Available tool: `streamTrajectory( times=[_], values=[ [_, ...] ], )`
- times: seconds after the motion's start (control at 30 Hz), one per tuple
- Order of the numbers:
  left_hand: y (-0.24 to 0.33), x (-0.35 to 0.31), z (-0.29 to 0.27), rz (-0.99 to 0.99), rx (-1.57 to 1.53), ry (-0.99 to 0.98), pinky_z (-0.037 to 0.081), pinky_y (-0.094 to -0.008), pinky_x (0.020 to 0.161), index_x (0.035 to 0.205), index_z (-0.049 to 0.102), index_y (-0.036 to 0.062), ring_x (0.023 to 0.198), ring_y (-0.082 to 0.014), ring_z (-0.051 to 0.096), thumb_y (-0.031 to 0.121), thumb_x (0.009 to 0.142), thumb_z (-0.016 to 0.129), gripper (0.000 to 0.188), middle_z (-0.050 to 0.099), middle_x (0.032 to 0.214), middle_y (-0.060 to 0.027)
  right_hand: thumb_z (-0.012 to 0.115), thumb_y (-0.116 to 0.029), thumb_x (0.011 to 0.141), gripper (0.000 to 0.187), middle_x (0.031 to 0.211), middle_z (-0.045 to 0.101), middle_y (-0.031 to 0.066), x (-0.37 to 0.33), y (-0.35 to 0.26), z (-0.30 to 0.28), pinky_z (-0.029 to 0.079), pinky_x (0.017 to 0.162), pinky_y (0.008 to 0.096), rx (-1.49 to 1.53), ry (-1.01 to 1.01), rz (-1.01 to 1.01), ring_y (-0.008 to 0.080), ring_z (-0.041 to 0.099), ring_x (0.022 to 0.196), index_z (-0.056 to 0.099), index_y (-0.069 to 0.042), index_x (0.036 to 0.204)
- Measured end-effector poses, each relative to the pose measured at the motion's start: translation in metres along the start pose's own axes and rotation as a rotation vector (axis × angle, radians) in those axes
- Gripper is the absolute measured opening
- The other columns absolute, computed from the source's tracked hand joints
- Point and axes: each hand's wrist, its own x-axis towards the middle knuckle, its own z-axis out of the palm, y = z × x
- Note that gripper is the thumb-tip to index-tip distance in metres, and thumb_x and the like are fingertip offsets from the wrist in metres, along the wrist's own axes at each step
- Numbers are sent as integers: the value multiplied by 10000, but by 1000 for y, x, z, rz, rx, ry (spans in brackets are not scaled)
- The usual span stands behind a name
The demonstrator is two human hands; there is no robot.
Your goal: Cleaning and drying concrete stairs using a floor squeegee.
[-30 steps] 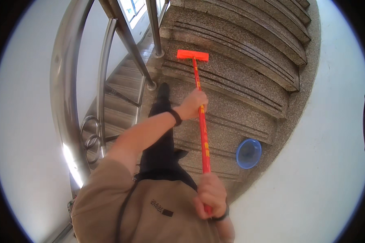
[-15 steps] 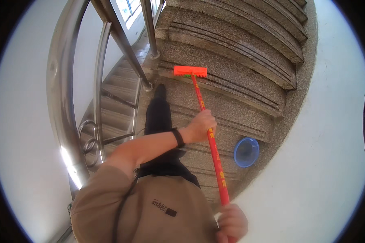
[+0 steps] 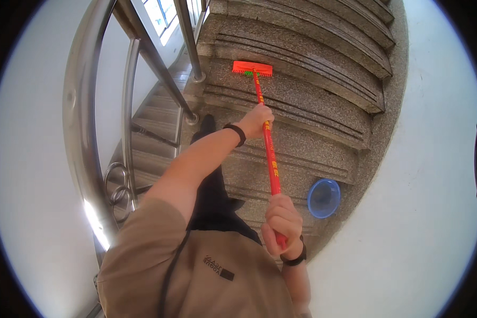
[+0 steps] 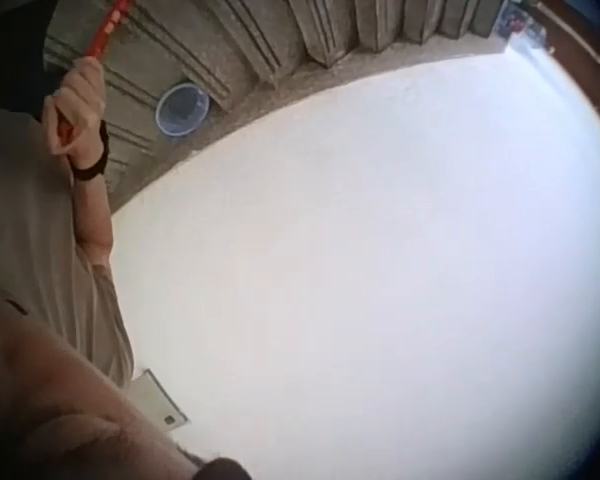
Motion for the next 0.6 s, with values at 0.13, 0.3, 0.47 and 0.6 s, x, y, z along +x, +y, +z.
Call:
streamTrajectory(
  times=[0.13, 0.3, 0.47, 0.6],
  values=[
    [23, -8, 5, 50, -25, 11, 438, -453, 796, 675, 510, 156, 816, -313, 583, 120, 659, 744, 237, 535, 748, -62, 598, 37, 574, 112, 695, 529, 122, -22, -14, -7, 487, 774, 441, 9, 11, 5, 339, 543, 693, 509, -5, 627],
    [99, -29, 15, 61, -81, 43, 435, -448, 788, 675, 504, 157, 803, -313, 576, 101, 652, 726, 230, 523, 738, -66, 637, -24, 608, 125, 667, 538, 107, -61, -70, -32, 498, 755, 445, 10, 3, 69, 330, 565, 677, 513, -35, 609],
    [168, -46, 19, -40, -189, -3, 445, -494, 949, 637, 483, 161, 789, -291, 574, 59, 684, 710, 254, 503, 713, -48, 656, -68, 624, 129, 638, 555, 80, -84, -116, -56, 510, 707, 465, 136, 32, 15, 302, 574, 635, 529, -54, 601],
    [183, -50, 17, -66, -207, 2, 455, -497, 976, 636, 481, 150, 761, -299, 571, 55, 682, 711, 253, 494, 695, -52, 687, -15, 590, 233, 621, 499, 75, -80, -129, -60, 525, 733, 437, 185, 29, 4, 295, 564, 614, 459, -56, 568]
  ],
)
